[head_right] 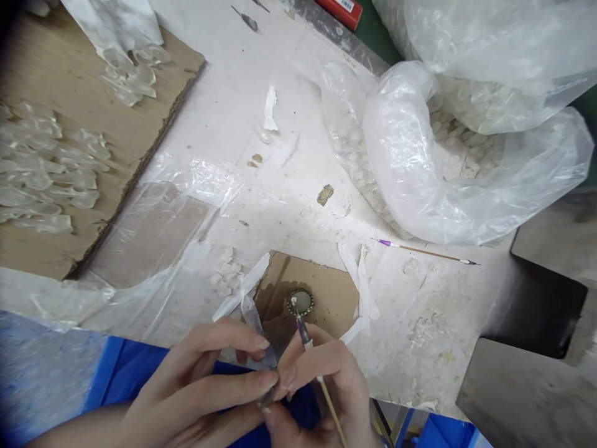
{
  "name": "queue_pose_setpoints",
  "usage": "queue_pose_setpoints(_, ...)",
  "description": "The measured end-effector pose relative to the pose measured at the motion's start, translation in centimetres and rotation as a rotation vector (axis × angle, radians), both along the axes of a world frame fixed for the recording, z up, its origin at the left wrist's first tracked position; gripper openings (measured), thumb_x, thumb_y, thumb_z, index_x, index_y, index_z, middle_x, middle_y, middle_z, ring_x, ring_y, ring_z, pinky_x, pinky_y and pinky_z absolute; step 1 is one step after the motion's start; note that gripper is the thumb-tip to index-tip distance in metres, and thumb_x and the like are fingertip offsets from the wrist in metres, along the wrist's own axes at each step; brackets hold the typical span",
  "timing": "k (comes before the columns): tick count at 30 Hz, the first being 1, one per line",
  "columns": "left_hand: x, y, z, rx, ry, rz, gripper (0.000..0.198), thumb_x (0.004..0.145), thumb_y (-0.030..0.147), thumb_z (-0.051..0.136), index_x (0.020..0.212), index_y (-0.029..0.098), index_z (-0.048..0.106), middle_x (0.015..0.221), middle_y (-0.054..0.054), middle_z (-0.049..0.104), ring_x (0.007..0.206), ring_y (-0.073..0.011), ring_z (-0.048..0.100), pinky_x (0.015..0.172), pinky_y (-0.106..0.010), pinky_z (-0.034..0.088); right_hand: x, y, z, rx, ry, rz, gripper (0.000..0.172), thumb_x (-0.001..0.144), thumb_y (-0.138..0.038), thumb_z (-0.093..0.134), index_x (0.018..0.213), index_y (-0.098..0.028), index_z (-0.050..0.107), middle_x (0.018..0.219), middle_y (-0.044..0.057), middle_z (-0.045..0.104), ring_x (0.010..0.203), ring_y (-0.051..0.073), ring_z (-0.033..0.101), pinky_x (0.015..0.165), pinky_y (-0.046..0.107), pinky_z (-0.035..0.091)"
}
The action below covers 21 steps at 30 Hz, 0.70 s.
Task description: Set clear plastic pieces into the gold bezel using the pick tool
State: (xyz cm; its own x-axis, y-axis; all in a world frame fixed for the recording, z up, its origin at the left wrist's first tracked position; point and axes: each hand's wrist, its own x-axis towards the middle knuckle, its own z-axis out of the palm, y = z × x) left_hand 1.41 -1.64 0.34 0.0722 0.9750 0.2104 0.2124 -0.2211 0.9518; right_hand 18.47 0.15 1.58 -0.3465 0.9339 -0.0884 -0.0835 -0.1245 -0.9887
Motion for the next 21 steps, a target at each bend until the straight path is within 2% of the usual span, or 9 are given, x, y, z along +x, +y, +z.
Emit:
queue_pose_setpoints(3, 0.0, 0.0, 0.1, -0.004, 0.020, -0.004, 0.010, 0.102, 0.020, 0.063, 0.100, 0.019, 0.073, 0.102, -0.008, 0.069, 0.079, -0.0142, 0.073, 0.071, -0.023, 0.067, 0.1, 0.1, 0.0, 0.016, -0.012, 0.001, 0.019, 0.098, -0.020, 0.060, 0.112, -0.031, 0.055, 0.083, 0.000, 0.060, 0.068, 0.017, 0.055, 0.062, 0.030, 0.051)
queue_pose_setpoints(10, 0.2, -0.1, 0.1, 0.019, 0.035, 0.057, 0.010, 0.099, 0.017, 0.065, 0.097, 0.018, 0.075, 0.097, -0.007, 0.069, 0.074, -0.0144, 0.071, 0.063, -0.024, 0.067, -0.1, 0.2, 0.0, 0.030, 0.014, 0.006, 0.020, 0.099, -0.019, 0.058, 0.115, -0.031, 0.054, 0.087, 0.002, 0.061, 0.069, 0.018, 0.057, 0.066, 0.032, 0.057)
queue_pose_setpoints(15, -0.2, 0.0, 0.2, 0.057, 0.138, 0.019, 0.016, 0.104, 0.016, 0.057, 0.102, 0.018, 0.073, 0.097, -0.005, 0.070, 0.076, -0.0138, 0.073, 0.066, -0.022, 0.067, -0.3, -0.3, 0.2, 0.033, -0.049, -0.041, 0.016, 0.100, -0.020, 0.059, 0.112, -0.030, 0.056, 0.085, 0.002, 0.062, 0.068, 0.017, 0.057, 0.059, 0.030, 0.050)
queue_pose_setpoints(18, -0.6, 0.3, 0.4, 0.097, 0.192, -0.031, 0.020, 0.105, 0.015, 0.054, 0.102, 0.019, 0.073, 0.095, -0.005, 0.072, 0.078, -0.0147, 0.075, 0.070, -0.021, 0.067, -0.4, -0.8, 0.3, 0.056, -0.078, -0.089, 0.024, 0.098, -0.015, 0.061, 0.115, -0.031, 0.056, 0.085, 0.002, 0.063, 0.070, 0.018, 0.058, 0.057, 0.030, 0.049)
queue_pose_setpoints(21, -0.6, 0.3, 0.5, 0.125, 0.202, 0.008, 0.021, 0.106, 0.017, 0.053, 0.101, 0.019, 0.073, 0.093, -0.004, 0.074, 0.076, -0.0148, 0.075, 0.066, -0.021, 0.066, -0.5, -0.9, 0.6, 0.104, -0.109, -0.146, 0.030, 0.095, -0.011, 0.062, 0.116, -0.032, 0.057, 0.084, 0.002, 0.064, 0.069, 0.018, 0.060, 0.055, 0.030, 0.048)
